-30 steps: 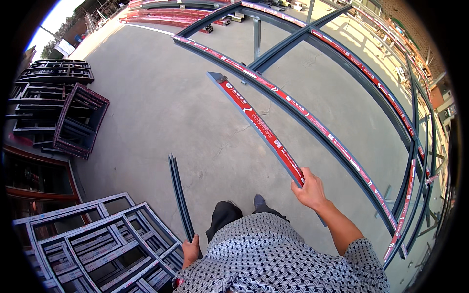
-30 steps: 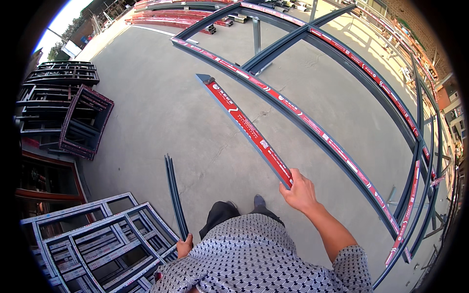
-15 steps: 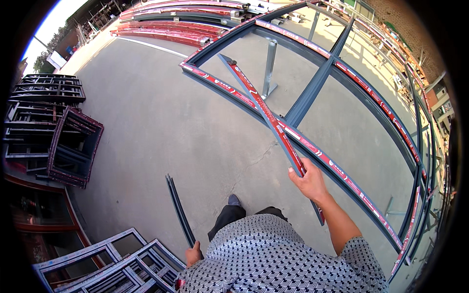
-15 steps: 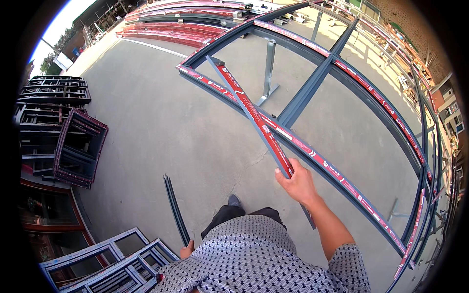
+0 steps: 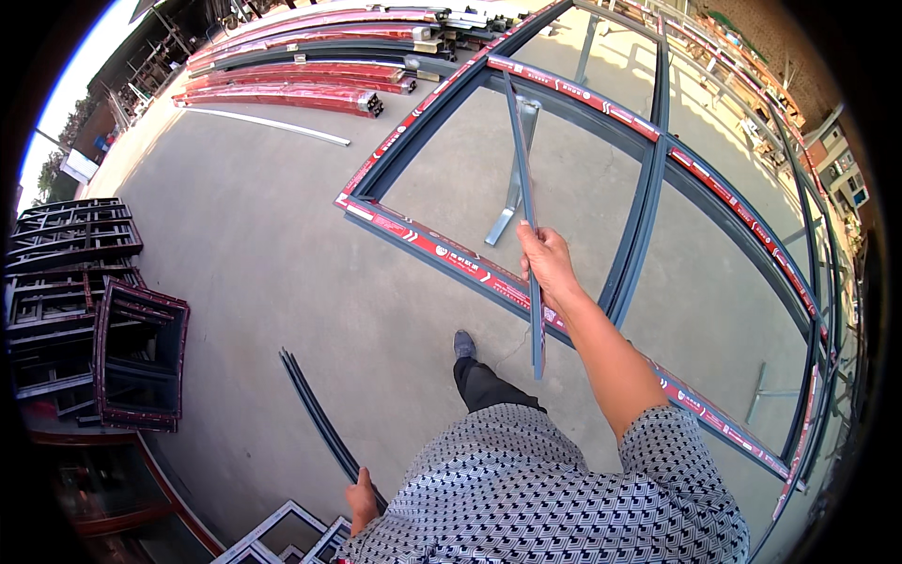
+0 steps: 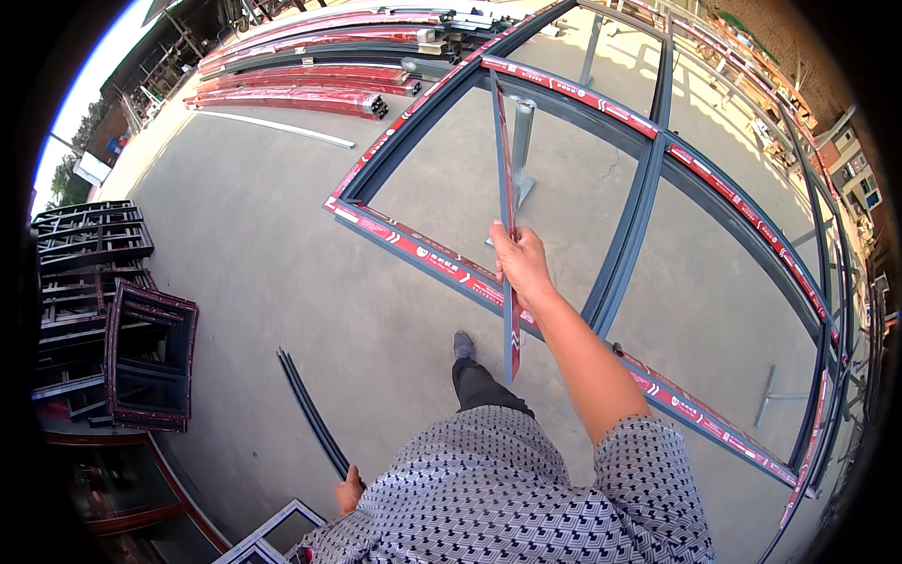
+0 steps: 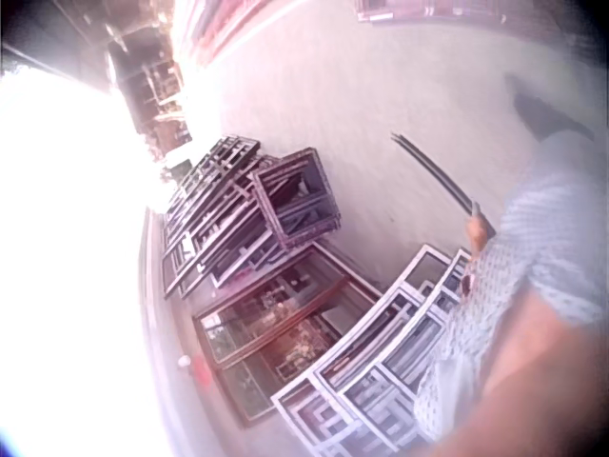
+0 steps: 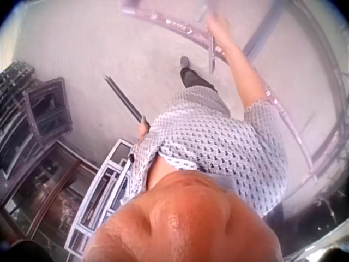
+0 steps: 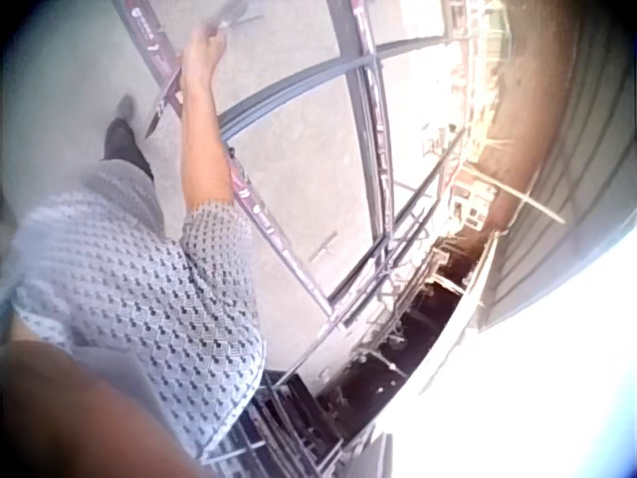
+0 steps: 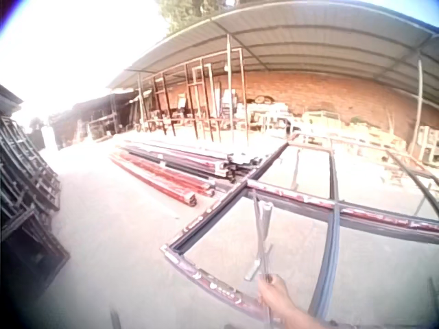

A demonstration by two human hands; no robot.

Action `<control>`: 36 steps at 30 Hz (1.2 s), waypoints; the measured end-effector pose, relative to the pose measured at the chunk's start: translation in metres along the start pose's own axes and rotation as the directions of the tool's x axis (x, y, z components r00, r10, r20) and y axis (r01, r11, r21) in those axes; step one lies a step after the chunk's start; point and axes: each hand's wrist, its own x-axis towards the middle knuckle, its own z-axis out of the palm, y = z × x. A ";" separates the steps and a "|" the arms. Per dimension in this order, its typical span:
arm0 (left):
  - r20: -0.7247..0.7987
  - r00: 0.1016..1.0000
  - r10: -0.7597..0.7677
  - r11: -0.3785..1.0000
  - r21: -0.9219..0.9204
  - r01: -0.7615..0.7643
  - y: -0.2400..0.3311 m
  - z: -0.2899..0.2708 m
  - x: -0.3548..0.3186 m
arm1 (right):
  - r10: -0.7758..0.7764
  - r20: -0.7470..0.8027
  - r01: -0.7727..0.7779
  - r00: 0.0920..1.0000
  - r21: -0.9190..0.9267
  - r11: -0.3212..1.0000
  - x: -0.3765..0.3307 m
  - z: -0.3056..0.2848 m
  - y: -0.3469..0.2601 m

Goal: The person assembles a window frame by hand, inserting long metal profiles into the grooves of a larger frame structure. They repeatedly pick up profiles, align them, and press them into place, then walk to retrieve additional pieces and continue assembly.

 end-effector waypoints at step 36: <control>0.202 0.974 0.100 0.952 0.266 -0.153 0.470 -0.057 0.359 | 0.051 -0.490 -0.075 0.870 -0.031 0.997 0.300 0.290 0.036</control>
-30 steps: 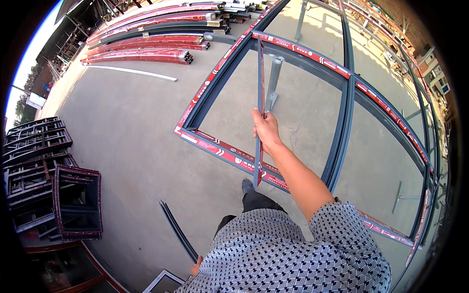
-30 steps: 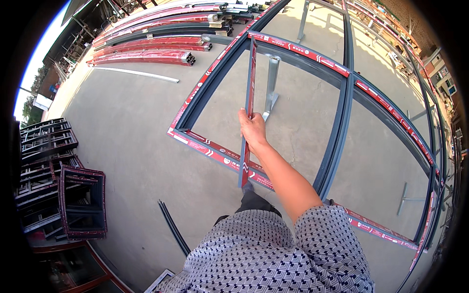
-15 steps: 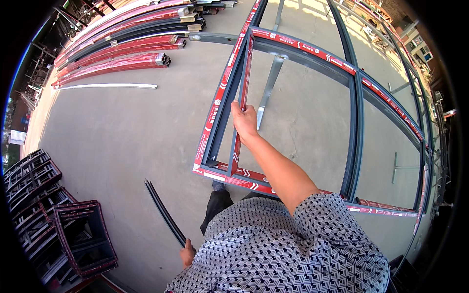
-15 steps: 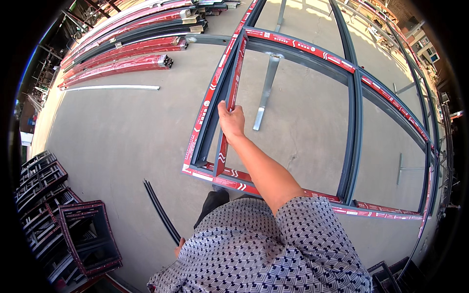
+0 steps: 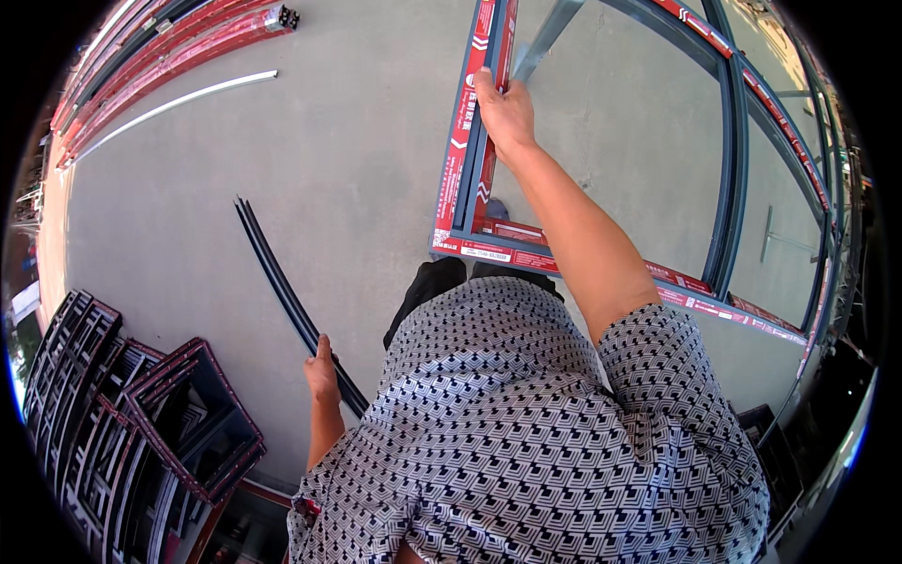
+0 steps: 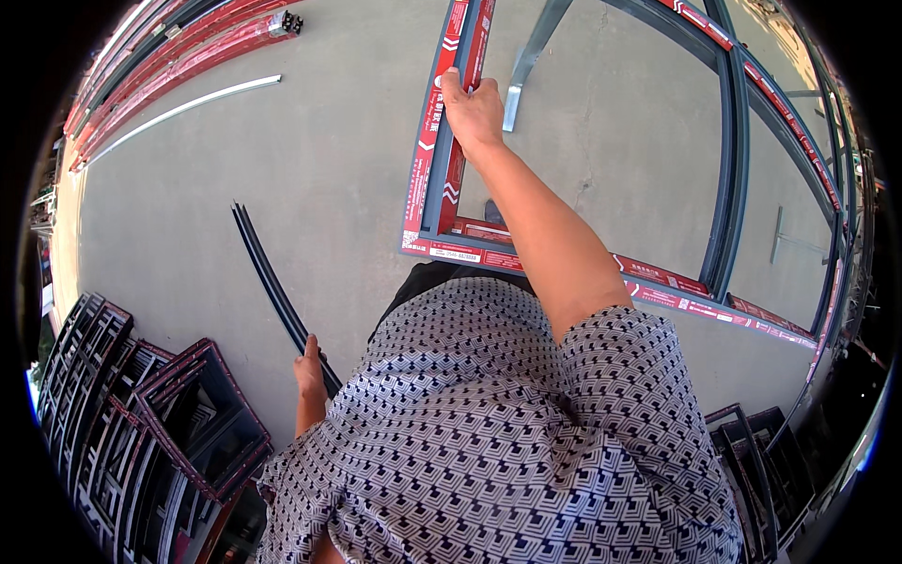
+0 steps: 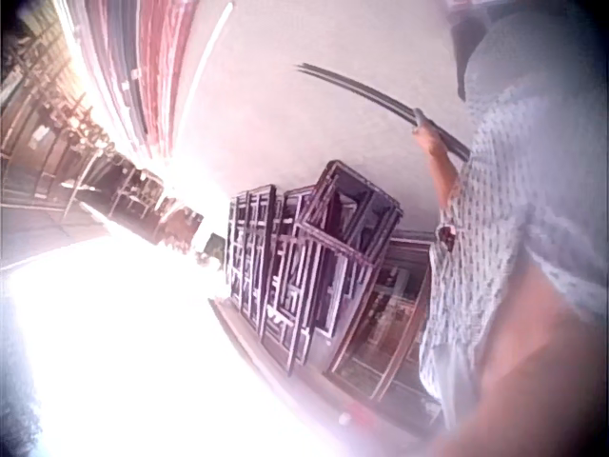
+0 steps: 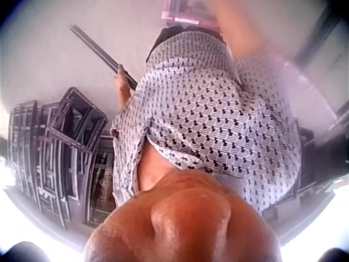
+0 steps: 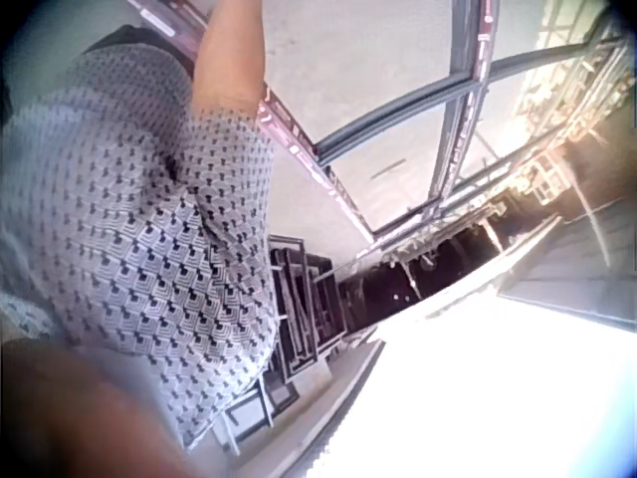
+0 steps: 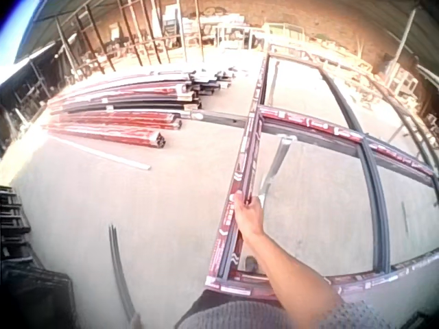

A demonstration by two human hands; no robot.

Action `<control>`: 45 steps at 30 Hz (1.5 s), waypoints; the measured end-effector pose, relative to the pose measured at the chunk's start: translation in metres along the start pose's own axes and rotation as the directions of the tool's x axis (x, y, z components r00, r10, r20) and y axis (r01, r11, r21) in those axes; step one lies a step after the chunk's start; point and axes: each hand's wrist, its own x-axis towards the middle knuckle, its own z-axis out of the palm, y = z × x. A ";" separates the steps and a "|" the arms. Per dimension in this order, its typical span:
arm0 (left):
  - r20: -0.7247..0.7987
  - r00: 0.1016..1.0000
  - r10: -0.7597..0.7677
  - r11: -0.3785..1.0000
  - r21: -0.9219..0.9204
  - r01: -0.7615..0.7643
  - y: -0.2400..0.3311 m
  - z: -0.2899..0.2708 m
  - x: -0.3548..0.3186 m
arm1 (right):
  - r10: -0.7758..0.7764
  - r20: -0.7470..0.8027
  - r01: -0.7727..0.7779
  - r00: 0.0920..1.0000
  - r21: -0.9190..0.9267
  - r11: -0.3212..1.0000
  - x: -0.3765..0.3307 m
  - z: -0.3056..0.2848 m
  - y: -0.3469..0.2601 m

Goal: The person assembles a window frame by hand, inserting long metal profiles into the grooves of a larger frame structure. They repeatedly pick up profiles, align them, and press them into place, then walk to retrieve additional pieces and continue assembly.

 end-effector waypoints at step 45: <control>0.068 0.996 -0.065 0.997 0.035 0.062 0.002 0.024 -0.008 | -0.211 0.033 0.213 0.977 -0.201 0.956 -0.018 0.020 -0.064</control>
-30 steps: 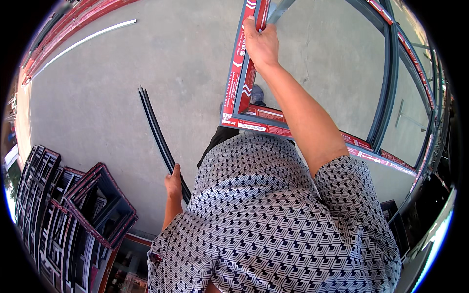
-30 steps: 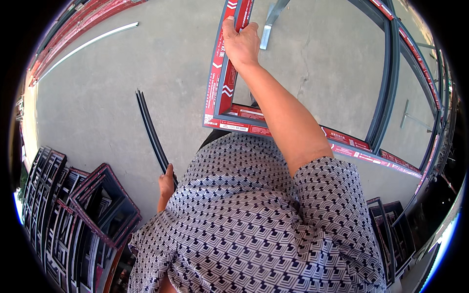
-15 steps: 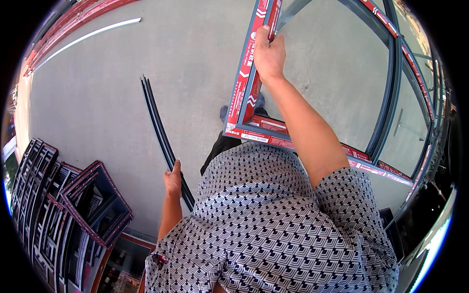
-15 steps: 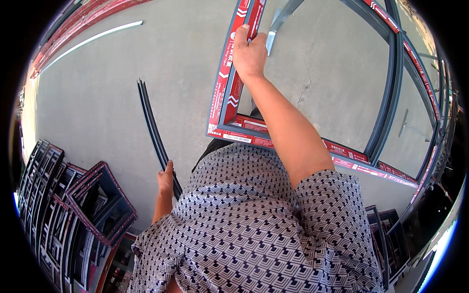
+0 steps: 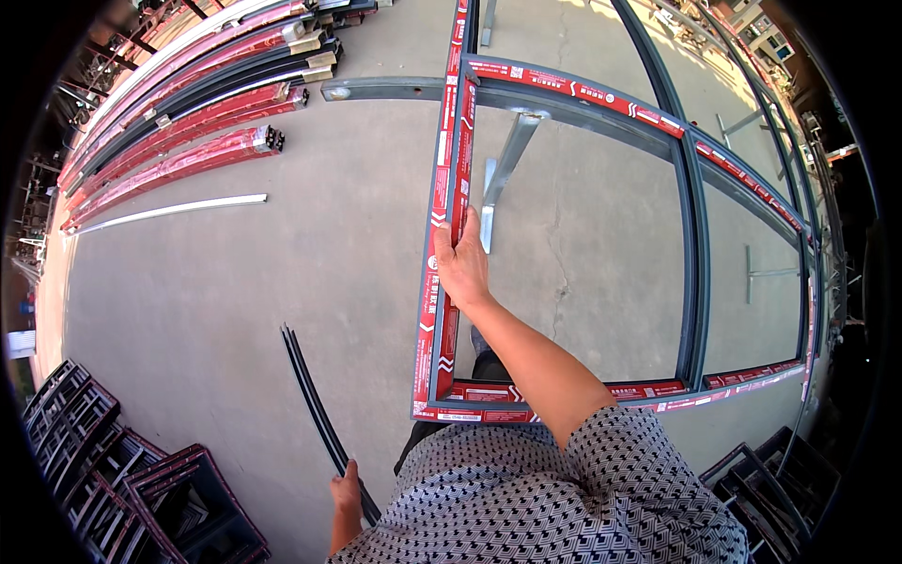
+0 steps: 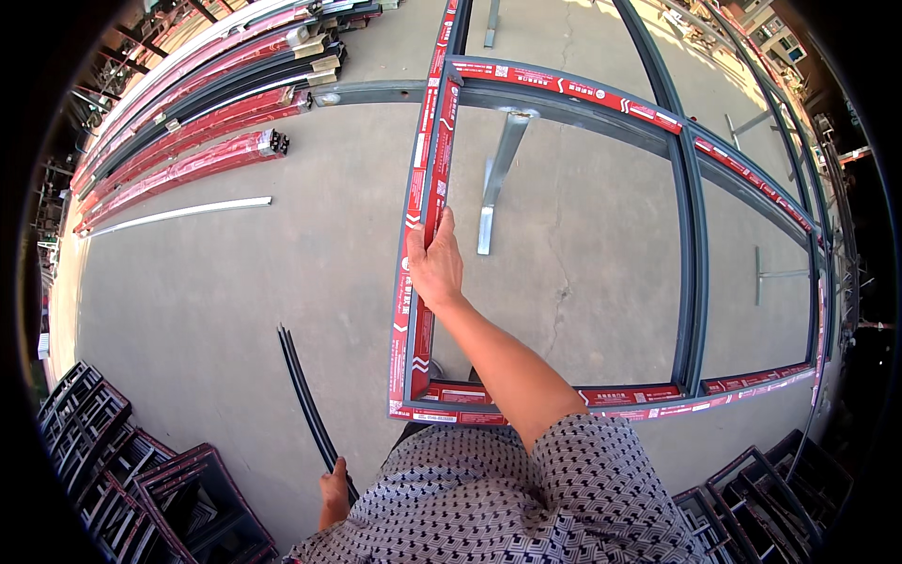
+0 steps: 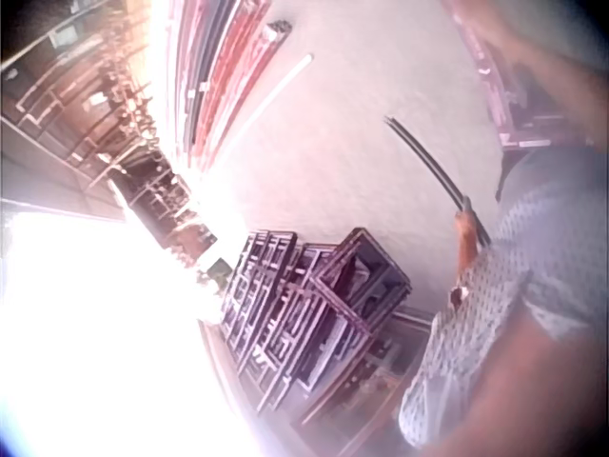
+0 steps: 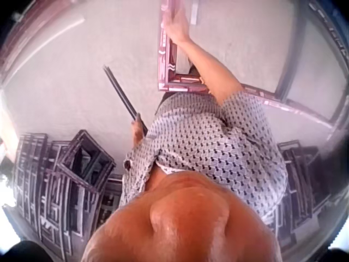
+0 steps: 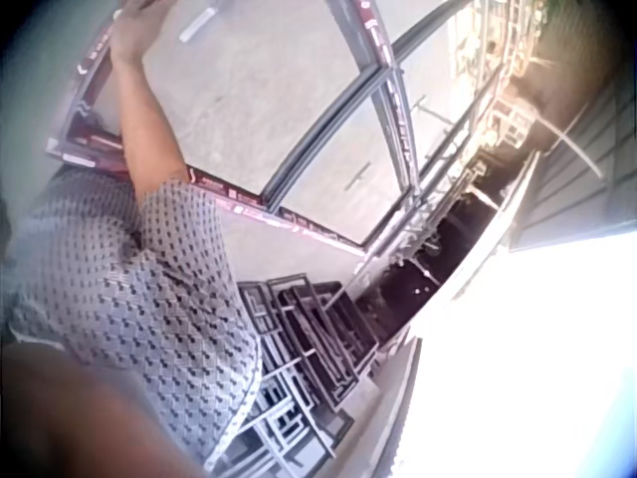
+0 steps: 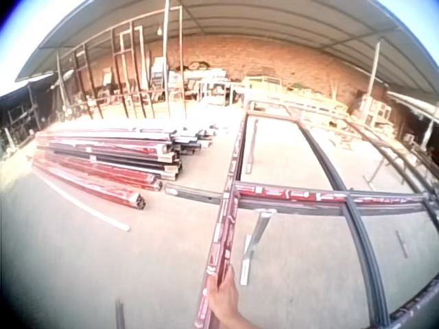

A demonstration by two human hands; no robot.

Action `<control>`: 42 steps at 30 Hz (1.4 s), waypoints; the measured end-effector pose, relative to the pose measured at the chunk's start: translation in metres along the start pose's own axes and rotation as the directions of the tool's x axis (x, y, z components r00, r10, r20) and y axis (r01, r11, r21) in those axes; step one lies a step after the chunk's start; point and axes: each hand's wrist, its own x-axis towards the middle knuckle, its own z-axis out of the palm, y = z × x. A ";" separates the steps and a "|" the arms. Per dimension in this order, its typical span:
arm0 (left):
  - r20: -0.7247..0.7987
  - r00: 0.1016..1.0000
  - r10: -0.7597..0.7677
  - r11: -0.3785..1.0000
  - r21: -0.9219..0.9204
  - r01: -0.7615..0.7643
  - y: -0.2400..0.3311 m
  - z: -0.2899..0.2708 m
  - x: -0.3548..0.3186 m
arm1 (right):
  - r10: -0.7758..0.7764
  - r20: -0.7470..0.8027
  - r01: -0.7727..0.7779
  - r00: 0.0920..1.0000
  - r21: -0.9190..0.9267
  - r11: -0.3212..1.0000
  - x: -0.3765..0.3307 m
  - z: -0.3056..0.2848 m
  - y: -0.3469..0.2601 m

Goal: The person assembles a window frame by hand, inserting long metal profiles into the grooves of a larger frame structure. They repeatedly pick up profiles, align them, and press them into place, then walk to retrieve additional pieces and continue assembly.

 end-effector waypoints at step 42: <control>0.046 0.997 0.058 0.993 0.102 -0.062 0.028 0.007 -0.029 | -0.119 -0.057 0.128 0.991 0.196 0.972 0.002 0.014 -0.002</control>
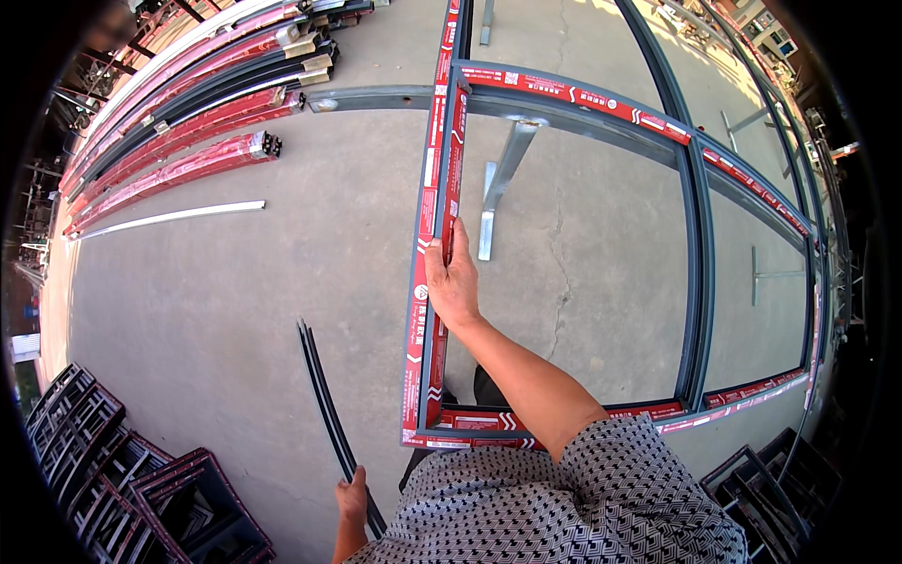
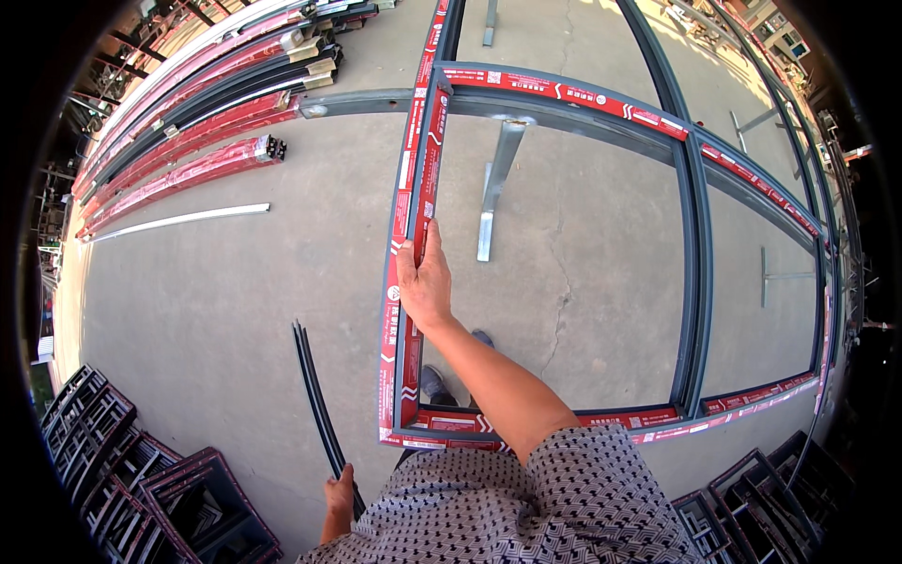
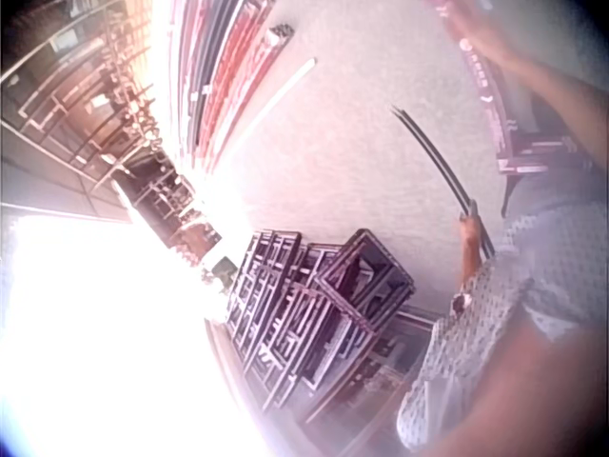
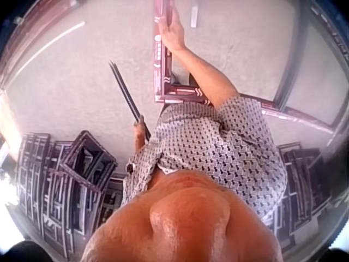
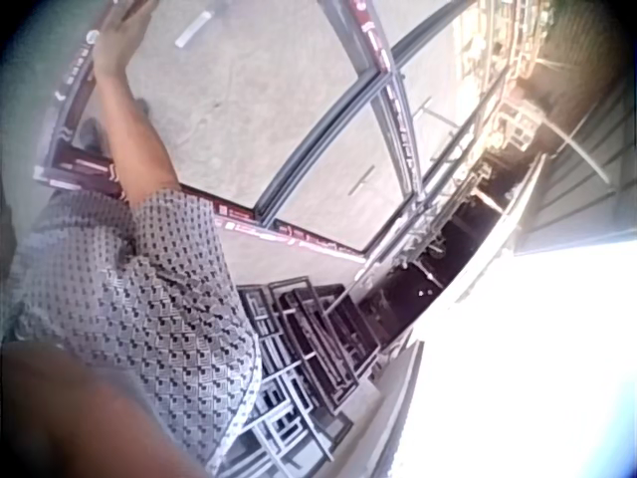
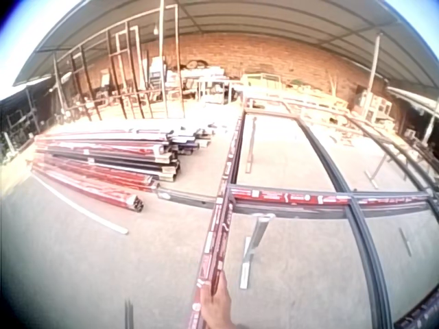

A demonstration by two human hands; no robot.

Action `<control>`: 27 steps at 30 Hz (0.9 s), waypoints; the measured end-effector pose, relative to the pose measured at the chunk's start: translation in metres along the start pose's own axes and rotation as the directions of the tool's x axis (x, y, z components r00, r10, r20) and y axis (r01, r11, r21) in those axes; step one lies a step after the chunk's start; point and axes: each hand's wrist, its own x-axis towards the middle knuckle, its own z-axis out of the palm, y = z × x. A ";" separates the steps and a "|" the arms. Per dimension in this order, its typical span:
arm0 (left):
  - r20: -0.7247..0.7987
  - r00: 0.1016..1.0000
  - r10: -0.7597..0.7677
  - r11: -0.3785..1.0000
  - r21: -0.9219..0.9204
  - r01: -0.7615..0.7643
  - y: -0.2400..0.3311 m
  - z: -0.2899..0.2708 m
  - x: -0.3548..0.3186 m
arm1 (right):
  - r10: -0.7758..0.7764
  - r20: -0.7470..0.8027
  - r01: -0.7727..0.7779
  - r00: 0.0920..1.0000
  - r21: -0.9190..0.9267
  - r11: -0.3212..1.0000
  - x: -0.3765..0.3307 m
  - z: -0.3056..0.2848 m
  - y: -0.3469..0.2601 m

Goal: The person assembles a window frame by hand, inserting long metal profiles into the grooves of a larger frame structure. They repeatedly pick up profiles, align them, and press them into place, then walk to retrieve additional pieces and continue assembly.

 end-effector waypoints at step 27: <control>0.021 0.999 0.026 0.997 0.077 -0.027 0.013 0.005 0.007 | 0.154 0.117 -0.129 0.981 -0.199 0.972 0.006 -0.011 -0.009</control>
